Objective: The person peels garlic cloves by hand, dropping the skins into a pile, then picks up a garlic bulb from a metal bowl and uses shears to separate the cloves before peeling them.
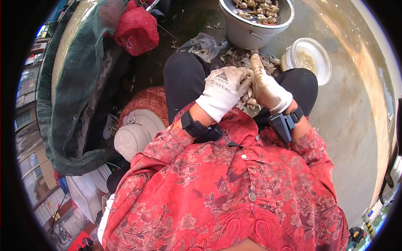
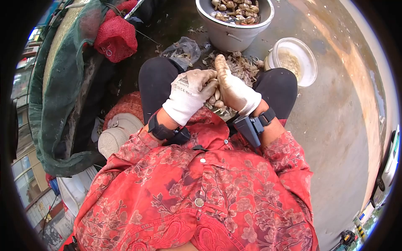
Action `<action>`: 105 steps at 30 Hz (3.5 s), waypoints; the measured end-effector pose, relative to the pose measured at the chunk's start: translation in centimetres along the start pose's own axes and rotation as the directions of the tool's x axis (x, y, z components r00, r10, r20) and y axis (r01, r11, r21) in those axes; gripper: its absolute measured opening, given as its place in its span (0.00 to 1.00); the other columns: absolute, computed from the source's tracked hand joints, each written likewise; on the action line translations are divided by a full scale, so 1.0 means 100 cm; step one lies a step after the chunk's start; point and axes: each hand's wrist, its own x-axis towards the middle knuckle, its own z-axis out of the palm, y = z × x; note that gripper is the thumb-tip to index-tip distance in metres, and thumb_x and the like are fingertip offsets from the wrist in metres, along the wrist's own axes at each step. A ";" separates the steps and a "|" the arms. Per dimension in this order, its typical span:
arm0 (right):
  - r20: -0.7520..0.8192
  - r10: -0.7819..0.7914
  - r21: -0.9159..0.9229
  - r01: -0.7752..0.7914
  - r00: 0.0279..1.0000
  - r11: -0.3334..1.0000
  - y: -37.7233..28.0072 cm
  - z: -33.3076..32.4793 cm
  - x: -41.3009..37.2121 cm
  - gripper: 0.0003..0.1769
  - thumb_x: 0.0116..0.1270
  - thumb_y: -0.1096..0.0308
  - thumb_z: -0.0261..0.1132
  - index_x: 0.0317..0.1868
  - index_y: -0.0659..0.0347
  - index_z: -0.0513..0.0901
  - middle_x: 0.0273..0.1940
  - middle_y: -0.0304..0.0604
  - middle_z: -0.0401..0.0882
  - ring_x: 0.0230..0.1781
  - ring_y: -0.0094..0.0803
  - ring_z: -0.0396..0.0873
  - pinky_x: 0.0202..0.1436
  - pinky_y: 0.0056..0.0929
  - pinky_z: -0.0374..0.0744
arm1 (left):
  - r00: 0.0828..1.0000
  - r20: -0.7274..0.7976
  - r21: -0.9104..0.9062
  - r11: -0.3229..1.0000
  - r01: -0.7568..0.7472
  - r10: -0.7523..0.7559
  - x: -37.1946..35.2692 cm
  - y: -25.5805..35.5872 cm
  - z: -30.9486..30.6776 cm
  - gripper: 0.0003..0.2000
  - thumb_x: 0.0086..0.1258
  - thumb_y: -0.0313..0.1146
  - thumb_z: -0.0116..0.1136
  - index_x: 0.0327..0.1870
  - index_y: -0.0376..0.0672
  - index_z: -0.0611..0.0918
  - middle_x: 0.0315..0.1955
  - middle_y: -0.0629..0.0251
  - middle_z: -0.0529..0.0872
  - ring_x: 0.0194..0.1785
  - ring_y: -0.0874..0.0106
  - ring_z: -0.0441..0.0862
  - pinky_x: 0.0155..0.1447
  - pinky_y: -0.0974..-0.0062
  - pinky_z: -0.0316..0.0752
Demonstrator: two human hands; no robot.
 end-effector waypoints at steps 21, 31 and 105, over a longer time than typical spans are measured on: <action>0.023 0.019 0.398 -0.027 1.000 0.917 -0.006 -0.001 -0.002 0.17 0.75 0.50 0.55 0.45 0.56 0.75 0.28 0.30 0.72 0.19 0.12 0.62 0.17 0.11 0.59 | 0.912 0.237 -0.915 0.238 0.326 -0.335 -0.006 -0.007 0.003 0.06 0.71 0.29 0.55 0.43 0.36 0.77 0.33 0.67 0.82 0.29 0.82 0.76 0.31 0.86 0.73; 0.114 -0.088 0.306 0.050 0.990 0.951 -0.005 -0.014 0.009 0.14 0.75 0.53 0.55 0.45 0.55 0.76 0.29 0.30 0.74 0.22 0.18 0.69 0.21 0.14 0.66 | 0.928 0.364 -0.928 0.051 0.368 -0.081 -0.007 -0.027 -0.010 0.14 0.74 0.38 0.54 0.47 0.35 0.77 0.29 0.65 0.81 0.27 0.80 0.76 0.27 0.86 0.70; -0.149 -0.054 0.199 0.083 0.987 0.976 -0.001 -0.011 -0.002 0.12 0.74 0.59 0.59 0.43 0.60 0.76 0.31 0.35 0.76 0.25 0.17 0.70 0.22 0.16 0.69 | 0.950 0.153 -0.578 0.755 0.311 -0.274 -0.001 -0.025 0.018 0.10 0.72 0.36 0.56 0.39 0.36 0.77 0.24 0.70 0.77 0.25 0.82 0.76 0.27 0.82 0.71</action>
